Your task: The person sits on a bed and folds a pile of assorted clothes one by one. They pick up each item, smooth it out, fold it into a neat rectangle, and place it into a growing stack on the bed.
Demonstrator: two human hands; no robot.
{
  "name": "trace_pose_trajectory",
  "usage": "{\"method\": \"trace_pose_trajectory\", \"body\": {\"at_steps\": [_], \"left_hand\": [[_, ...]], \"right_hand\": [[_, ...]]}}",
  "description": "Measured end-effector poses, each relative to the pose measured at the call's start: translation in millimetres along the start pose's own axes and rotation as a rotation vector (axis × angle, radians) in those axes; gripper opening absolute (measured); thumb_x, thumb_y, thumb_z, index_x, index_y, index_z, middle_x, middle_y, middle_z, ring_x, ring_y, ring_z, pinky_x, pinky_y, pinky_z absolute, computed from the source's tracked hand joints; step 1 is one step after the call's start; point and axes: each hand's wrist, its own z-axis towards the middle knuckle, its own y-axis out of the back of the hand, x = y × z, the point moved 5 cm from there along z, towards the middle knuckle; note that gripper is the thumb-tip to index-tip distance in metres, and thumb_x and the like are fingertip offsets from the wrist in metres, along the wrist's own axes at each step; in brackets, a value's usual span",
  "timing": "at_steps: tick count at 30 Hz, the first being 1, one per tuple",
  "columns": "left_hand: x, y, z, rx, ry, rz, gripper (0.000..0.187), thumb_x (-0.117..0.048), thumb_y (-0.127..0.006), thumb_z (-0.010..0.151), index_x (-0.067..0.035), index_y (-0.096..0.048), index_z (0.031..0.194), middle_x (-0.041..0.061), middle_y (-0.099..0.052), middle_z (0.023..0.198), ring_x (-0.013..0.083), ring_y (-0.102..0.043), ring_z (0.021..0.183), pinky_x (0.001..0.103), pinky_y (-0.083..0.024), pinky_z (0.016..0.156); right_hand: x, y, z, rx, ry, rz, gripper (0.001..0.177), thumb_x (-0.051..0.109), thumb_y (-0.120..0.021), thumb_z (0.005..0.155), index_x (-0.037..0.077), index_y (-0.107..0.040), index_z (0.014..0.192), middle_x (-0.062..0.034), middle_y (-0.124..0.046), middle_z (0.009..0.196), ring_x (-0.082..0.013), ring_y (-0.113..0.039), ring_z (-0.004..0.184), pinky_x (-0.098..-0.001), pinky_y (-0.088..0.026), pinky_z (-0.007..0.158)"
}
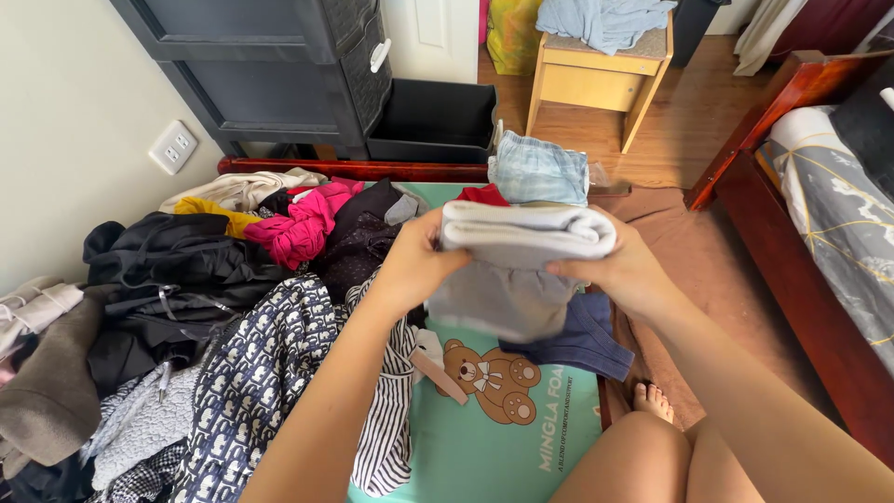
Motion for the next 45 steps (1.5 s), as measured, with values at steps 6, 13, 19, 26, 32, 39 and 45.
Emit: {"method": "trace_pose_trajectory", "body": {"at_steps": [6,13,19,26,32,39,45], "left_hand": [[89,-23,-115,0.116,0.549,-0.404,0.053,0.004,-0.067,0.076,-0.009,-0.068,0.128,-0.001,-0.076,0.115,0.0171,-0.076,0.1,0.045,-0.063,0.076],[194,-93,-261,0.277,0.663,-0.277,0.033,0.002,-0.077,0.081,0.001,-0.072,0.113,0.005,-0.078,0.106,0.0111,-0.071,0.101,0.028,-0.055,0.096],[192,-85,-247,0.293,0.671,-0.306,0.04,-0.001,-0.08,0.081,0.0,-0.07,0.12,0.002,-0.076,0.109,0.0093,-0.067,0.1,0.026,-0.053,0.094],[198,-46,-174,0.244,0.892,-0.325,0.058,-0.013,-0.078,0.079,-0.004,-0.062,0.134,0.006,-0.072,0.119,0.0158,-0.066,0.105,0.031,-0.052,0.09],[241,-57,-162,-0.097,1.067,-0.55,0.065,-0.028,-0.075,0.084,-0.003,-0.055,0.141,0.013,-0.066,0.132,0.0228,-0.064,0.119,0.039,-0.056,0.096],[282,-66,-190,-0.197,0.896,-0.31,0.069,-0.032,-0.072,0.088,-0.005,-0.049,0.147,0.015,-0.063,0.139,0.0259,-0.059,0.128,0.036,-0.046,0.107],[289,-60,-178,-0.184,0.684,-0.052,0.068,-0.037,-0.068,0.095,0.0,-0.045,0.148,0.02,-0.059,0.144,0.0291,-0.055,0.134,0.035,-0.042,0.11]], "right_hand": [[-76,-22,-83,0.159,-0.075,-0.09,0.06,-0.002,-0.087,0.067,0.006,-0.067,0.123,-0.0042,-0.071,0.111,-0.0124,-0.067,0.102,-0.0297,-0.055,0.092],[-176,-73,-199,0.411,-0.451,-0.098,0.039,0.005,-0.082,0.078,0.006,-0.073,0.115,-0.0015,-0.08,0.104,-0.0094,-0.07,0.098,-0.0255,-0.056,0.092],[-196,-60,-195,0.432,-0.535,-0.001,0.045,0.005,-0.087,0.077,0.005,-0.071,0.119,-0.0036,-0.076,0.102,-0.0101,-0.066,0.096,-0.0247,-0.054,0.088],[-226,-35,-122,0.324,-0.574,0.153,0.058,0.004,-0.075,0.074,0.005,-0.067,0.132,-0.0061,-0.078,0.111,-0.016,-0.07,0.099,-0.0319,-0.056,0.089],[-275,-41,-113,-0.145,-0.91,0.197,0.044,0.024,-0.068,0.091,0.002,-0.068,0.13,-0.0081,-0.072,0.12,-0.0166,-0.064,0.108,-0.0329,-0.048,0.091],[-299,-54,-131,-0.228,-0.754,0.046,0.029,0.024,-0.064,0.096,0.004,-0.067,0.118,-0.0091,-0.072,0.107,-0.0175,-0.064,0.099,-0.0299,-0.05,0.086],[-283,-56,-132,-0.355,-0.623,-0.083,0.021,0.023,-0.06,0.1,0.006,-0.067,0.112,-0.0086,-0.068,0.086,-0.017,-0.058,0.079,-0.0322,-0.047,0.072]]}}
